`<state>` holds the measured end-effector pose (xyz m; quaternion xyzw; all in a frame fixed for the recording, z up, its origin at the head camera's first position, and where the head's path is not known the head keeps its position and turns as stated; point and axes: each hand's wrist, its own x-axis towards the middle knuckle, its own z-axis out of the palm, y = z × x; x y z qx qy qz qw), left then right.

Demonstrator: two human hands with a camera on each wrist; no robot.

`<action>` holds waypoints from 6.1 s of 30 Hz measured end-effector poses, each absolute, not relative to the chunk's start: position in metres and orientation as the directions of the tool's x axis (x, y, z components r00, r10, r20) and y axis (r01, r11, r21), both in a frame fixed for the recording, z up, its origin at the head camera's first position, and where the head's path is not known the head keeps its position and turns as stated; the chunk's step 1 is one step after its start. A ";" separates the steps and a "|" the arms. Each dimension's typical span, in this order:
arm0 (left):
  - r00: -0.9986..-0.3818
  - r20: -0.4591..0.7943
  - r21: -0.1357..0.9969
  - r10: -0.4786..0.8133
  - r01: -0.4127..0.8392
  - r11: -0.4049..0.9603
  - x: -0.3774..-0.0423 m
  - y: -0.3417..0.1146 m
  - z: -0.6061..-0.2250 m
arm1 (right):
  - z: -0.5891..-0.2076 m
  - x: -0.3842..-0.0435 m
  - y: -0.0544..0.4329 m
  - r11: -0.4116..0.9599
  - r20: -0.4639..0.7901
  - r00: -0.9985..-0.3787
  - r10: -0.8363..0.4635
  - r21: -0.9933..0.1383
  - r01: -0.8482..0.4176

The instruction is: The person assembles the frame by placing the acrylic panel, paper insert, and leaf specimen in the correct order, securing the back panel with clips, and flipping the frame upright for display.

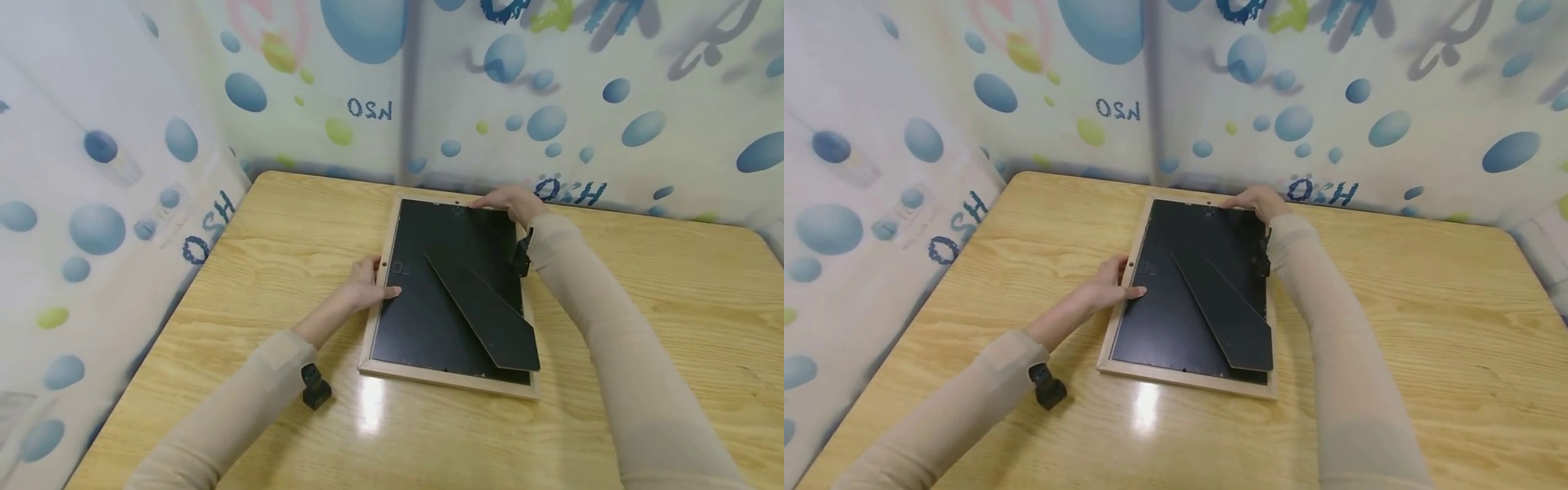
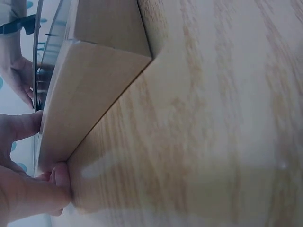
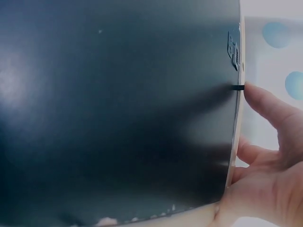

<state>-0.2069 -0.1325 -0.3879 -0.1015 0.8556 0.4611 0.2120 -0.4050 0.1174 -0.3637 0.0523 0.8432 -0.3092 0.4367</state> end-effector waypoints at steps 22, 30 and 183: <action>-0.893 -0.450 0.724 -0.002 -0.366 0.585 -0.204 -0.130 -0.383 | -0.367 -0.387 0.115 0.763 -0.637 -0.758 -0.139 -0.557 0.328; -0.893 -0.451 0.739 0.013 -0.365 0.566 -0.200 -0.132 -0.387 | -0.375 -0.383 0.132 0.629 -0.578 -0.783 -0.228 -0.702 0.335; -0.862 -0.504 0.739 0.057 -0.397 0.544 -0.212 -0.128 -0.378 | -0.369 -0.219 0.200 0.665 -0.470 -0.681 -0.561 -0.746 -0.033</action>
